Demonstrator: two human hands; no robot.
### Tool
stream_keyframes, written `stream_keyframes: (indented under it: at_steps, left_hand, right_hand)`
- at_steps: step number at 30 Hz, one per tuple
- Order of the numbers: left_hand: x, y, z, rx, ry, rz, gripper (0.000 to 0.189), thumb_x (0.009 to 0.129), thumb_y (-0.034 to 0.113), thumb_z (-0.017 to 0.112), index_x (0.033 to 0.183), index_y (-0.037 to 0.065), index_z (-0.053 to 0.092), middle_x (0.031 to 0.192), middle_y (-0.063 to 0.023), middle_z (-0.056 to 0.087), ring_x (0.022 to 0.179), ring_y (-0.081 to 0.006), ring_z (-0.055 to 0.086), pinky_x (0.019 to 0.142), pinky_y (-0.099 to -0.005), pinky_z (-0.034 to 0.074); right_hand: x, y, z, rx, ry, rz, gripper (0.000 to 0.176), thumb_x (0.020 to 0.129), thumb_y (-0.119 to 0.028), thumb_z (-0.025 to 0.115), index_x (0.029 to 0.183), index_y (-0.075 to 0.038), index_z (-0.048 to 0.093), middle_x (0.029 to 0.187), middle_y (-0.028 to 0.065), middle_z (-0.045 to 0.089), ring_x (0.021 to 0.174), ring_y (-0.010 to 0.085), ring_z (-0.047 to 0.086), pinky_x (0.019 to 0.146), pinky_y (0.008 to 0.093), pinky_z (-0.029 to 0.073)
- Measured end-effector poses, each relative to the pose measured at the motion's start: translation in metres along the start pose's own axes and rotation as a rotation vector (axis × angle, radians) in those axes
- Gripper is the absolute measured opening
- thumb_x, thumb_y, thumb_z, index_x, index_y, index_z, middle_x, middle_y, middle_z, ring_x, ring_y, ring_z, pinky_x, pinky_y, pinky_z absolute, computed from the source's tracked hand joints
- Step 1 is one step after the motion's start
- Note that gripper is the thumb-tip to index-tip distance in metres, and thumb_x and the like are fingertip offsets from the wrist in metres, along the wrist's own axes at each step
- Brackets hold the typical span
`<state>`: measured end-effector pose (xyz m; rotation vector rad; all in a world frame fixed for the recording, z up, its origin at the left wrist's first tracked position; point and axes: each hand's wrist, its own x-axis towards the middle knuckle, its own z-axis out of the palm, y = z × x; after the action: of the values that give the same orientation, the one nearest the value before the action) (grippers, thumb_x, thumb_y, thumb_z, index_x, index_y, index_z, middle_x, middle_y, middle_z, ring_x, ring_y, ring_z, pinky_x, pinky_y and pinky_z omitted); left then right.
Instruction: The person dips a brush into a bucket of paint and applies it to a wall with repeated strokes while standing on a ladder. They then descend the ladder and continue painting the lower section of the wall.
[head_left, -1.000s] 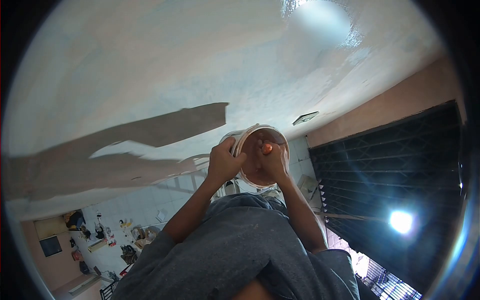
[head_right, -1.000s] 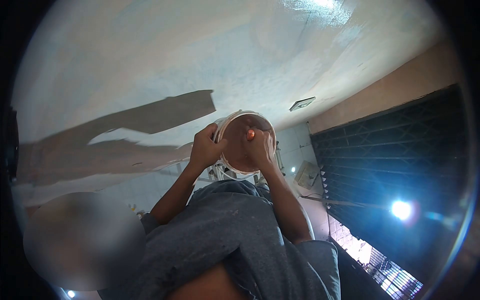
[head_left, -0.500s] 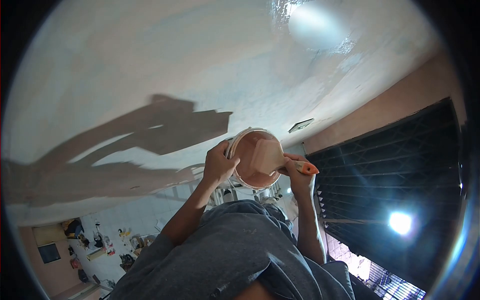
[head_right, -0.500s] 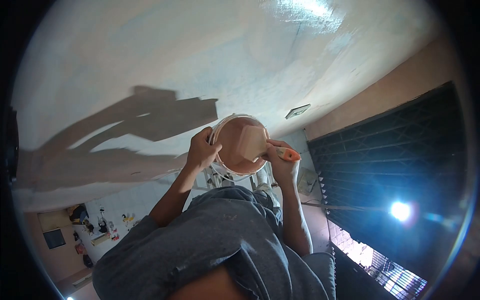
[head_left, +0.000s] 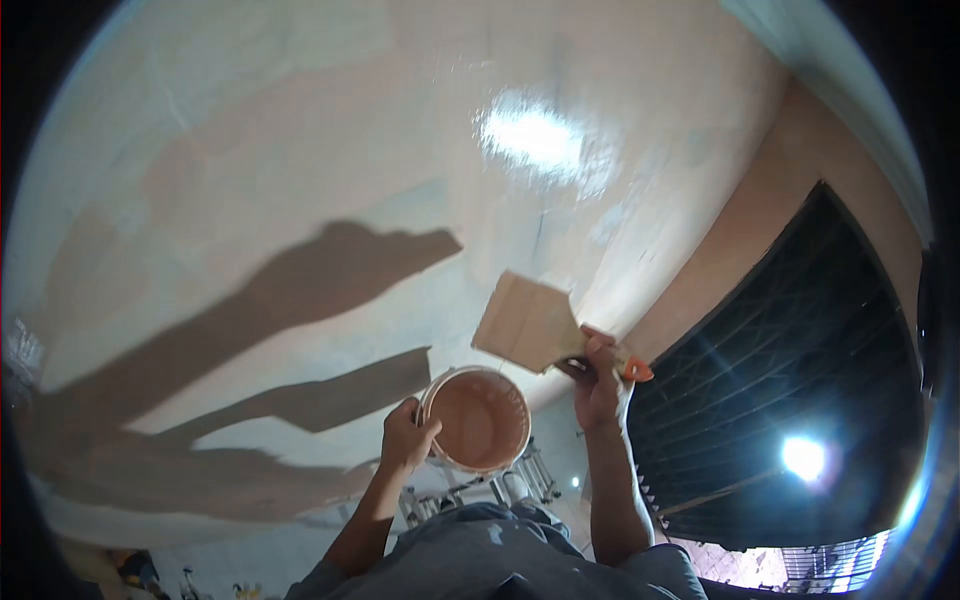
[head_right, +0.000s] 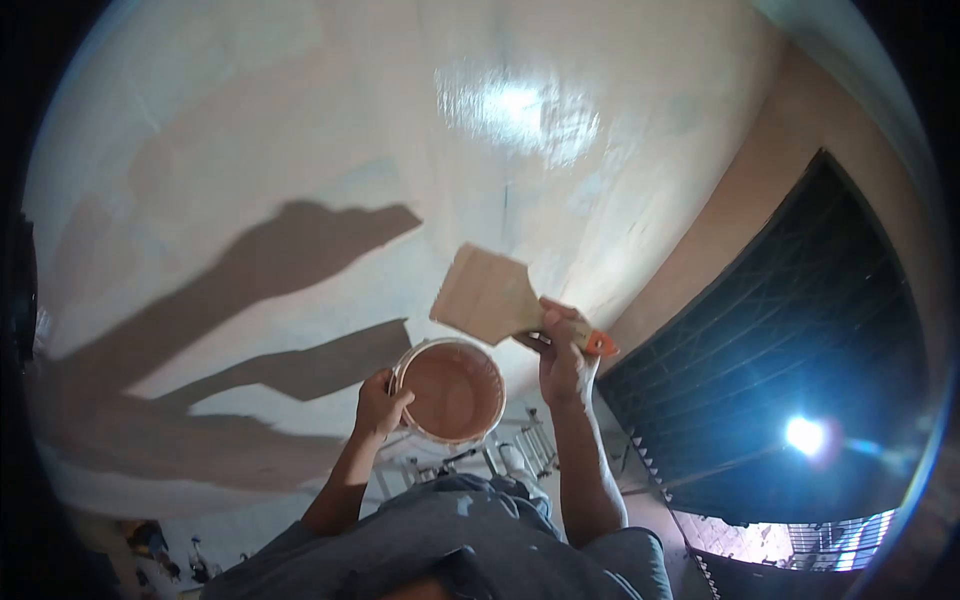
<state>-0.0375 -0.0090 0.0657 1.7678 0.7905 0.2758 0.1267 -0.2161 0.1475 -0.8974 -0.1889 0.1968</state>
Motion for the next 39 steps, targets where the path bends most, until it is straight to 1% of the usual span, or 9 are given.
stream_keyframes:
  at_steps: [5,10,14,18,21,26,32,37,39]
  left_hand:
    - [-0.001,-0.003,0.0,0.058,0.005,0.058,0.02,0.069,0.014,0.063,0.065,0.003,0.046,0.056,-0.0033,0.045,0.052,-0.0121,0.043,0.05,-0.0305,0.037]
    - [-0.004,-0.005,0.006,-0.029,0.008,0.026,0.02,0.069,0.012,0.063,0.063,0.004,0.045,0.055,-0.0021,0.042,0.052,-0.0108,0.04,0.049,-0.0298,0.035]
    - [-0.002,-0.01,0.007,-0.019,-0.013,0.039,0.021,0.069,0.011,0.062,0.062,0.004,0.045,0.055,-0.0015,0.041,0.052,-0.0106,0.039,0.049,-0.0299,0.034]
    - [0.002,-0.012,0.011,0.014,-0.012,0.035,0.021,0.069,0.011,0.063,0.061,0.004,0.044,0.055,-0.0015,0.041,0.052,-0.0107,0.039,0.048,-0.03,0.033]
    - [0.007,-0.02,0.013,0.012,0.001,0.046,0.021,0.069,0.011,0.062,0.061,0.004,0.044,0.055,-0.0018,0.041,0.051,-0.011,0.039,0.048,-0.0308,0.033]
    - [-0.002,0.016,0.011,0.024,-0.023,-0.065,0.01,0.068,0.005,0.061,0.068,0.004,0.051,0.061,0.0006,0.047,0.054,-0.0093,0.044,0.05,-0.0277,0.037]
    - [-0.006,0.02,0.01,0.036,-0.014,-0.062,0.02,0.068,0.011,0.062,0.062,0.005,0.044,0.055,-0.002,0.042,0.051,-0.0113,0.043,0.049,-0.031,0.037]
    - [0.001,-0.007,0.011,0.047,0.01,0.002,0.021,0.069,0.011,0.062,0.061,0.005,0.043,0.055,-0.0008,0.041,0.052,-0.0099,0.04,0.048,-0.0296,0.034]
    - [0.002,-0.008,0.013,0.046,0.005,-0.01,0.021,0.069,0.011,0.062,0.061,0.006,0.043,0.055,-0.0004,0.041,0.052,-0.0095,0.039,0.048,-0.029,0.033]
  right_hand:
    - [0.068,-0.062,0.069,0.167,-0.112,-0.343,0.037,0.088,-0.028,0.063,0.113,-0.001,0.058,0.102,0.0108,0.063,0.091,0.0195,0.064,0.081,0.0372,0.057]
    - [0.115,-0.086,0.137,0.336,-0.174,-0.519,0.044,0.087,-0.03,0.065,0.115,0.002,0.053,0.106,0.018,0.061,0.098,0.0222,0.064,0.088,0.0323,0.055]
    - [0.119,-0.049,0.135,0.388,-0.047,-0.472,0.04,0.091,-0.024,0.059,0.118,0.003,0.049,0.111,0.0145,0.054,0.095,0.0211,0.06,0.087,0.0362,0.054]
    - [0.095,0.02,0.069,0.258,0.174,-0.327,0.047,0.09,-0.03,0.06,0.123,0.0,0.045,0.118,0.013,0.052,0.107,0.0223,0.056,0.093,0.0386,0.051]
    - [0.073,0.045,0.027,0.162,0.274,-0.239,0.046,0.09,-0.03,0.061,0.121,0.0,0.046,0.115,0.0133,0.054,0.101,0.0233,0.059,0.09,0.0391,0.052]
    - [0.088,-0.026,0.066,0.264,0.223,-0.338,0.039,0.091,-0.027,0.06,0.116,0.0,0.05,0.113,0.0131,0.055,0.1,0.0224,0.06,0.089,0.0381,0.053]
    - [0.135,-0.114,0.159,0.467,-0.066,-0.566,0.032,0.089,-0.019,0.061,0.11,0.003,0.052,0.101,0.0128,0.057,0.092,0.0211,0.061,0.088,0.0382,0.054]
    - [0.151,-0.091,0.147,0.432,-0.093,-0.523,0.034,0.089,-0.02,0.062,0.112,0.003,0.051,0.104,0.0138,0.057,0.092,0.0218,0.061,0.088,0.0384,0.054]
    - [0.141,-0.059,0.119,0.408,0.003,-0.487,0.036,0.089,-0.022,0.062,0.114,0.002,0.049,0.107,0.0139,0.056,0.095,0.0224,0.061,0.089,0.0388,0.054]
